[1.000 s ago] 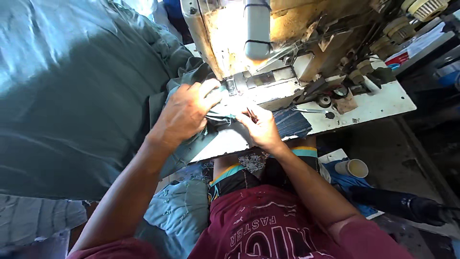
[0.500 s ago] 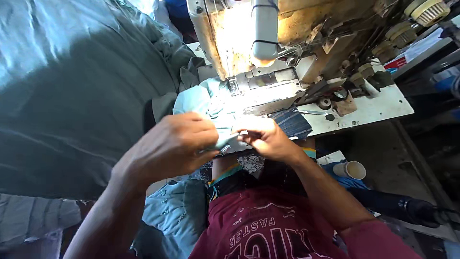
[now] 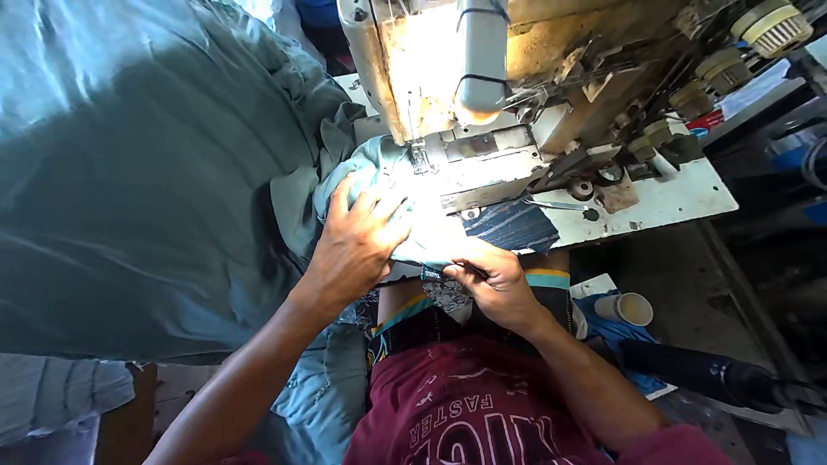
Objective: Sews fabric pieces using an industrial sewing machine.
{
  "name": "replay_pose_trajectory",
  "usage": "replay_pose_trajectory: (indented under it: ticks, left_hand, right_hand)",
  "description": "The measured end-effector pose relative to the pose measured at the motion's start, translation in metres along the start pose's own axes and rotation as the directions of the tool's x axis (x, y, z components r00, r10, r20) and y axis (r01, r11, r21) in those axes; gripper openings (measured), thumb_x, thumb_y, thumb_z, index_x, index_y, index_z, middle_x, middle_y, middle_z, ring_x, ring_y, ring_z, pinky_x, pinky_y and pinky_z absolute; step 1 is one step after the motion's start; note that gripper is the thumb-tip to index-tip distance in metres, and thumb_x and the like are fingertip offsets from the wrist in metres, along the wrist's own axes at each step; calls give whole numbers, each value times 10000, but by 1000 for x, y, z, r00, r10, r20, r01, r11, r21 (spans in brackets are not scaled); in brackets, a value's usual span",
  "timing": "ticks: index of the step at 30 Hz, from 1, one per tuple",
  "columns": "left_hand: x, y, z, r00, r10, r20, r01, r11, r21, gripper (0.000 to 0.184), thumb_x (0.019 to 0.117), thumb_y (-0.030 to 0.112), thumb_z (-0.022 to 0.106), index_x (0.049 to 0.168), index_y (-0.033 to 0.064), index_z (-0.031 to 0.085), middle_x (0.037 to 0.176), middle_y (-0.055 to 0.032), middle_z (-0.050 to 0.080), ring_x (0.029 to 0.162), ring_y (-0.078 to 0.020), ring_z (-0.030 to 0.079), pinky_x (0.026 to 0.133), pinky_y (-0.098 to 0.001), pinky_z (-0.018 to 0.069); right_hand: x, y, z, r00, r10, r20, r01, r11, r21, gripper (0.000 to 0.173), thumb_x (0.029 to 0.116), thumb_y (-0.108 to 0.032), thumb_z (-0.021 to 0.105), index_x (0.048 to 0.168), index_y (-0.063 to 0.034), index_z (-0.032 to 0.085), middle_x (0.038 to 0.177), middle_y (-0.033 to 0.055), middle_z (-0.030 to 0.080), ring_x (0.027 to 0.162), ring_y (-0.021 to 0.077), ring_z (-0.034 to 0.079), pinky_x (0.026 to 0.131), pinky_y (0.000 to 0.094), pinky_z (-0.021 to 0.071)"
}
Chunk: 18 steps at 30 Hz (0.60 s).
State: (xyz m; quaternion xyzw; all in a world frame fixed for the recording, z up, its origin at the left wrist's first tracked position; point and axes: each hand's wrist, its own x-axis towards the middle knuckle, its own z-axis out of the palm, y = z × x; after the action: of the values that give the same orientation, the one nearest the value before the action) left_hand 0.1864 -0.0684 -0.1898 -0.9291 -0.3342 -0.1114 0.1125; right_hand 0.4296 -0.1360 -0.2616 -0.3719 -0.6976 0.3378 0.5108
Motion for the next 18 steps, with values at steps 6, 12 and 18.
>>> replay_pose_trajectory:
  ticks: [6,12,18]
  left_hand:
    - [11,-9,-3,999,-35,-3,35,999,12,227,824,153,714,1046,130,752,1428,-132,589,1320,-410,525,1148,-702,266]
    - [18,-20,-2,993,-83,-84,81,996,-34,349,804,161,681,1141,99,749,1446,-146,566,1378,-388,483,1141,-663,305]
    - [13,-14,1,971,-165,-173,151,984,-90,419,861,138,671,1277,132,718,1498,-129,535,1388,-355,486,1158,-573,350]
  right_hand:
    - [11,6,7,992,97,-77,-100,995,-31,100,974,-121,688,939,-45,743,857,20,660,734,76,606,658,234,538]
    - [44,16,11,990,106,-95,-108,994,-10,45,969,-87,683,986,-52,706,883,29,656,672,89,585,596,254,529]
    - [60,22,14,993,52,-110,-47,998,50,104,976,-28,657,1073,-15,693,946,72,690,745,114,651,670,282,588]
